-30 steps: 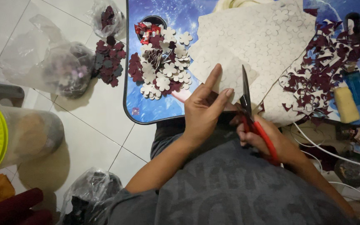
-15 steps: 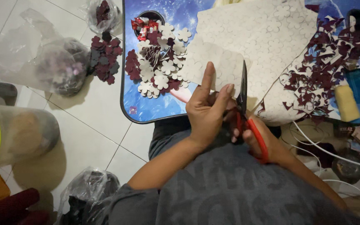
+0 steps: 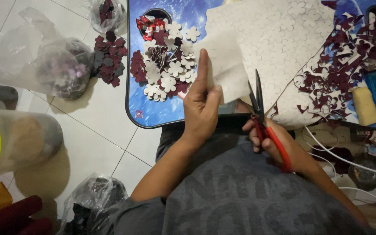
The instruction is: The person sits on the floor with a white felt sheet patterned with flower outlines on their lap and cuts out flower shapes with red-handled scissors. They rotate and reposition the sheet between cuts, trim out individual flowers, and add the cut pieces to piles of finished white and maroon flowers on the small table.
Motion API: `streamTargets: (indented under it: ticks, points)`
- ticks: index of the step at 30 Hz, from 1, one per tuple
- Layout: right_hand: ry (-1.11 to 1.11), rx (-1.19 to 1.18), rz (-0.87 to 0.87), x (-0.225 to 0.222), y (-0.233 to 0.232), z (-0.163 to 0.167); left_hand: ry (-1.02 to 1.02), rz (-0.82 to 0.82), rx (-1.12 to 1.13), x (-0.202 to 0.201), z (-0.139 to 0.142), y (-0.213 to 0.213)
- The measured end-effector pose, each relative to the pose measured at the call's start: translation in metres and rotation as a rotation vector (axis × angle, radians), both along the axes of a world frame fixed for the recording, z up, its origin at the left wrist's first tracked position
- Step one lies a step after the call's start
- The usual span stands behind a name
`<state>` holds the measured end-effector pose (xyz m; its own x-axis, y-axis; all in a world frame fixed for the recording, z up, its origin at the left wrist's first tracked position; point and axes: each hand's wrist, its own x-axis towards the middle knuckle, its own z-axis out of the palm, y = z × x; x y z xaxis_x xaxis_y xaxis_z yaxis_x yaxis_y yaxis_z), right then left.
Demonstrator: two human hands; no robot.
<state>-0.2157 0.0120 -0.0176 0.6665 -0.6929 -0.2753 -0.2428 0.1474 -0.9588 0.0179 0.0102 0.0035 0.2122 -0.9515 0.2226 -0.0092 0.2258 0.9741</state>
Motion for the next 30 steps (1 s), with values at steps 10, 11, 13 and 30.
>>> streamTargets:
  ticks: [10, 11, 13, 30]
  points:
    - [0.169, -0.043, 0.088, -0.019, -0.005, -0.005, 0.123, -0.067, 0.024, 0.012, 0.01, -0.001]
    - [0.197, -0.072, 0.098, -0.018, -0.004, -0.005, 0.103, -0.075, 0.019, 0.011, 0.007, 0.0]
    - [0.236, 0.019, 0.085, -0.014, -0.003, -0.006, 0.091, -0.088, 0.019, 0.008, 0.004, 0.001]
    - [-0.042, 0.081, 0.086, -0.005, -0.003, 0.014, 0.296, -0.143, 0.07, -0.003, -0.001, 0.0]
